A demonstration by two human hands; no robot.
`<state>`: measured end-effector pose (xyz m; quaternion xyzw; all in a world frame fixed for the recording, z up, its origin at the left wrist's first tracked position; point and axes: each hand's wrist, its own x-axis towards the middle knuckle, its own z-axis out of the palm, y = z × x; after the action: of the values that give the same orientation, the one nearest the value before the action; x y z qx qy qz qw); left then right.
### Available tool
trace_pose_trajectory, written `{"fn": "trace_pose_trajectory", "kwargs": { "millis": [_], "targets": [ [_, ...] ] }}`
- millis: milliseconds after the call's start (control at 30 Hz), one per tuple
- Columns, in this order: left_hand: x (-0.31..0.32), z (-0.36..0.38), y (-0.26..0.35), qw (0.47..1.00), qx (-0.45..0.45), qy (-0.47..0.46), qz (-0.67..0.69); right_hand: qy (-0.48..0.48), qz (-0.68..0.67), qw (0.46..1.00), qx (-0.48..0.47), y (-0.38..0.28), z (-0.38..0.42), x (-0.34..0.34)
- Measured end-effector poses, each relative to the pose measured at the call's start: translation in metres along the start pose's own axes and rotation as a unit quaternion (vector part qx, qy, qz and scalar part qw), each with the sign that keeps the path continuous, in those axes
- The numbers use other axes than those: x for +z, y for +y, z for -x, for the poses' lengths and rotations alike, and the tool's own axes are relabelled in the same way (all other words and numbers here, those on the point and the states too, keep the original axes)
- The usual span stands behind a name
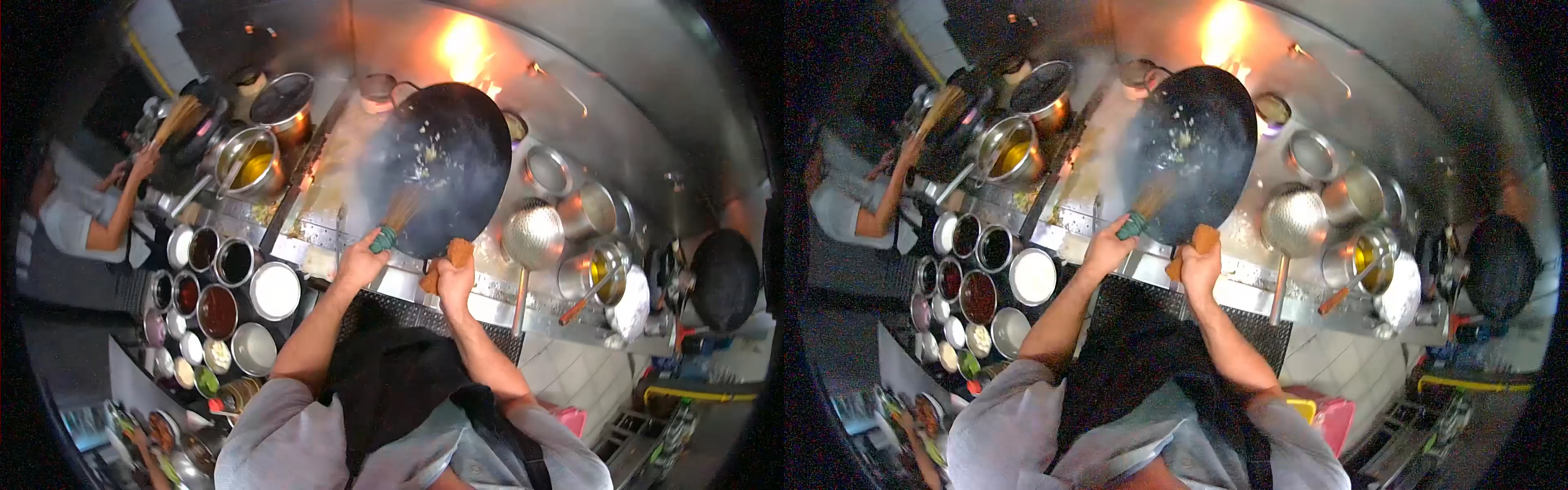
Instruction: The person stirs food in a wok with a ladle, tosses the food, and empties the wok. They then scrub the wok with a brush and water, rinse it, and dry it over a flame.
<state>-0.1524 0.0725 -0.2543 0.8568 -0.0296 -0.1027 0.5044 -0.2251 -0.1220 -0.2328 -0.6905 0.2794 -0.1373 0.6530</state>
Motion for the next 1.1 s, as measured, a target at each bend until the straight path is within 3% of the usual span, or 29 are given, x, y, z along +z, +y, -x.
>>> {"fn": "trace_pose_trajectory", "kwargs": {
  "millis": [33, 100, 167, 233, 300, 333, 367, 433, 467, 567, 633, 700, 767, 800, 867, 933, 967, 1033, 1100],
  "targets": [
    [0.006, -0.002, -0.001, 1.0, 0.0, 0.017, 0.006, 0.001, -0.03, 0.999, -0.014, -0.003, 0.001, 0.001],
    [0.027, 0.007, 0.031, 0.989, 0.007, 0.026, 0.147, -0.016, -0.01, 1.0, -0.025, 0.005, 0.004, 0.001],
    [0.036, 0.022, 0.083, 0.968, 0.008, -0.048, 0.247, 0.028, -0.014, 0.996, -0.081, 0.003, 0.01, 0.01],
    [0.055, 0.012, 0.052, 0.986, 0.057, -0.031, 0.155, 0.036, -0.021, 0.996, -0.079, -0.002, 0.017, 0.014],
    [0.043, 0.008, -0.001, 0.985, 0.019, 0.002, 0.172, 0.028, -0.006, 0.999, -0.026, 0.001, 0.017, 0.014],
    [0.037, -0.002, -0.047, 0.99, 0.071, 0.044, 0.113, 0.05, 0.018, 0.997, -0.047, 0.0, 0.022, 0.017],
    [0.01, 0.005, -0.049, 0.996, 0.039, 0.079, 0.027, 0.055, 0.018, 0.997, -0.051, -0.001, 0.023, 0.019],
    [-0.028, 0.005, -0.018, 0.997, -0.052, 0.044, -0.023, 0.082, 0.063, 0.991, -0.09, 0.0, 0.03, 0.023],
    [-0.029, 0.006, -0.005, 0.998, -0.049, 0.037, -0.02, 0.089, 0.066, 0.99, -0.091, 0.0, 0.034, 0.025],
    [0.01, -0.013, 0.024, 0.975, 0.063, 0.005, 0.214, 0.096, 0.093, 0.987, -0.088, -0.008, 0.037, 0.038],
    [0.022, -0.015, 0.028, 0.98, 0.129, 0.053, 0.143, 0.096, 0.094, 0.988, -0.082, -0.022, 0.045, 0.046],
    [0.005, -0.012, 0.007, 0.997, -0.031, -0.014, 0.066, 0.111, 0.102, 0.983, -0.104, -0.014, 0.043, 0.051],
    [0.0, -0.014, -0.064, 0.998, -0.015, 0.047, 0.035, 0.131, 0.108, 0.977, -0.125, -0.012, 0.044, 0.052],
    [-0.015, -0.015, -0.046, 0.998, -0.012, 0.046, 0.037, 0.128, 0.101, 0.98, -0.114, -0.017, 0.045, 0.052],
    [-0.046, -0.012, -0.016, 0.991, -0.106, 0.016, 0.08, 0.119, 0.09, 0.985, -0.091, -0.023, 0.05, 0.055],
    [-0.017, -0.032, 0.009, 0.976, 0.072, 0.117, 0.172, 0.129, 0.103, 0.981, -0.101, -0.026, 0.053, 0.061],
    [-0.026, -0.03, 0.043, 0.989, 0.017, 0.049, 0.135, 0.137, 0.113, 0.978, -0.111, -0.026, 0.055, 0.065],
    [0.01, -0.059, 0.038, 0.965, 0.186, 0.122, 0.137, 0.137, 0.106, 0.978, -0.114, -0.024, 0.057, 0.069],
    [0.015, -0.065, 0.019, 0.984, 0.092, 0.09, 0.12, 0.137, 0.098, 0.979, -0.118, -0.023, 0.055, 0.071]
  ]
}}
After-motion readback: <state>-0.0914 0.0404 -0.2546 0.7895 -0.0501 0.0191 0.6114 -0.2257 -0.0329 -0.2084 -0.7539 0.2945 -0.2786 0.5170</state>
